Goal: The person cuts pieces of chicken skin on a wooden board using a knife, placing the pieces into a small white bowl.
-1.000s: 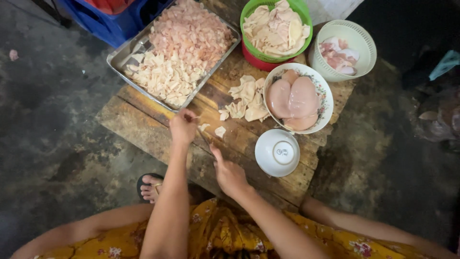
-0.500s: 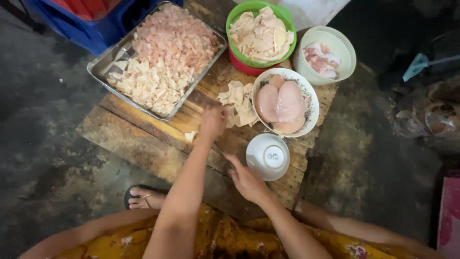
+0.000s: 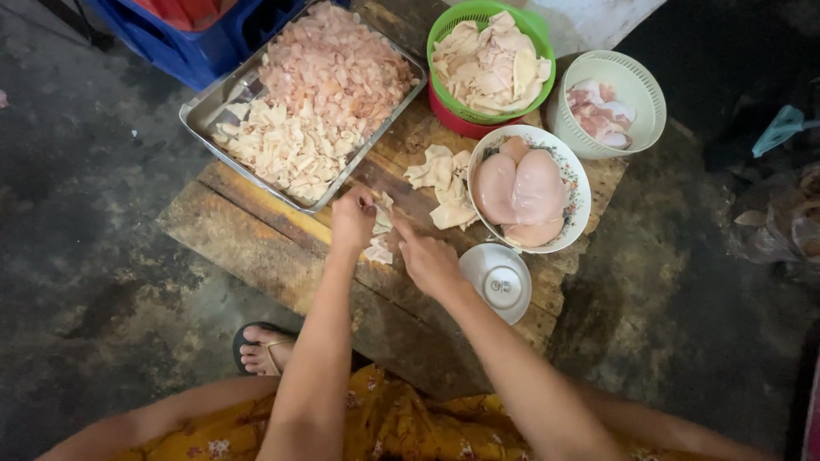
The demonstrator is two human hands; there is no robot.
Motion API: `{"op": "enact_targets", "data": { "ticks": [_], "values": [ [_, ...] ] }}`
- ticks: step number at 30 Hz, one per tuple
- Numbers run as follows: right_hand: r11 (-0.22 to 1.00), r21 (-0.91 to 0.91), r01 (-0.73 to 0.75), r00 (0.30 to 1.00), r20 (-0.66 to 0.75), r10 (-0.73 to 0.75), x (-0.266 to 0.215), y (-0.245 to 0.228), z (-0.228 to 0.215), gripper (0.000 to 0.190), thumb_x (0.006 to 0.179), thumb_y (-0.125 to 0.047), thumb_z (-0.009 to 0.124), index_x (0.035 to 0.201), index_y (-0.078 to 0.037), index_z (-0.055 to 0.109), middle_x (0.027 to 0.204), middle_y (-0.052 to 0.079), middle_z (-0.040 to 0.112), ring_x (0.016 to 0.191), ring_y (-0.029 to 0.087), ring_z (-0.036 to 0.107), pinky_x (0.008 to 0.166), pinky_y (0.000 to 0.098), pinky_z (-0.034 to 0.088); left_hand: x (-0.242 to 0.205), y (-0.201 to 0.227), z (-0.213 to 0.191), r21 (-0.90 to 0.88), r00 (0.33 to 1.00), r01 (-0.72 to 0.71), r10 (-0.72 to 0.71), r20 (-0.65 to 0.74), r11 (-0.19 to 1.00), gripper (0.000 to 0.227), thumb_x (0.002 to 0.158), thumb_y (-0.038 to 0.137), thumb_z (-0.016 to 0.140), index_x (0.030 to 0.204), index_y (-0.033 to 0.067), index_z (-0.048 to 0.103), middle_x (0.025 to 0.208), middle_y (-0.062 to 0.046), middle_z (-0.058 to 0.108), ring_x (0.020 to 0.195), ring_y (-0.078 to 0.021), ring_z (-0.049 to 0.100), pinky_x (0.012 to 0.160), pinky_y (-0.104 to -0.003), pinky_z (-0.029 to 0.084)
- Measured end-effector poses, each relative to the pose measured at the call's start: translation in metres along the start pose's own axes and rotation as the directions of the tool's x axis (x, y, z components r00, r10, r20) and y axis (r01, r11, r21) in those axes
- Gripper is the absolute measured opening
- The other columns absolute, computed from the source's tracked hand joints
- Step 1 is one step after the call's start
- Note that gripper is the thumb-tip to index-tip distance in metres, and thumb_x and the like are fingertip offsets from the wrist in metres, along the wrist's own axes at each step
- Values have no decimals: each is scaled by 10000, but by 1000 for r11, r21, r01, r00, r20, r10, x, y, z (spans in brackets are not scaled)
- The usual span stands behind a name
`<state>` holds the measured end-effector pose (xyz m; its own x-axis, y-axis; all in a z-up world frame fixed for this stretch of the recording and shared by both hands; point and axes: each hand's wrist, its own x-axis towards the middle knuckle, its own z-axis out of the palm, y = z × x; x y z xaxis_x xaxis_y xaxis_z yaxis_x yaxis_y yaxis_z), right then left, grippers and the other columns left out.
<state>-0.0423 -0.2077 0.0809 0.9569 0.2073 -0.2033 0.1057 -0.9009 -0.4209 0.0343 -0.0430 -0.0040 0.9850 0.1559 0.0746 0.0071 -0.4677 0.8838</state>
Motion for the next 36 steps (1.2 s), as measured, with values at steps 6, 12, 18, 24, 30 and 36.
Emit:
{"op": "enact_targets", "data": {
  "ticks": [6,12,18,24,30,36],
  "values": [
    [976,-212,43,969,249,12,-24,38,-24,544,1098,-237,389,1613,-307,228,738,161,638,628,333,643,580,494,522,0,-26,8,120,978,-122,140,-157,985,125,816,-6,662,931,44,661,842,-230,703,809,-450,676,745,-525,522],
    [984,-165,-65,951,289,112,-51,10,-53,551,1059,-245,425,1581,-280,254,714,146,639,602,331,630,583,503,489,-2,-26,5,108,969,-115,136,-208,987,46,875,50,680,900,63,716,819,-238,695,782,-443,676,727,-506,531],
    [990,-37,135,980,-143,-139,-3,3,43,513,1011,-215,468,1512,-221,356,815,199,706,688,418,672,625,561,492,-13,2,-3,99,988,-40,54,-144,994,60,797,46,678,855,31,678,814,-243,697,799,-451,681,716,-508,534],
    [983,5,-182,954,245,175,-29,-5,17,508,1070,-225,375,1553,-301,236,750,199,663,646,430,673,606,554,511,-15,-6,-5,122,985,-46,66,-159,991,82,879,48,677,961,51,674,827,-231,702,795,-452,677,733,-541,518],
    [998,-15,-68,985,155,70,-78,18,13,583,1047,-254,449,1575,-330,214,668,210,646,613,451,627,581,589,463,-20,-45,-5,103,961,109,-79,-266,989,141,787,55,735,926,59,759,751,-194,717,719,-345,721,672,-431,562],
    [984,146,-105,992,84,93,-86,-2,11,554,1036,-284,475,1545,-284,256,616,223,627,583,461,628,562,600,450,-27,-55,-1,-369,901,243,-350,-258,897,171,839,54,679,1002,49,732,805,-95,742,690,-187,735,644,-353,601]
  ]
}}
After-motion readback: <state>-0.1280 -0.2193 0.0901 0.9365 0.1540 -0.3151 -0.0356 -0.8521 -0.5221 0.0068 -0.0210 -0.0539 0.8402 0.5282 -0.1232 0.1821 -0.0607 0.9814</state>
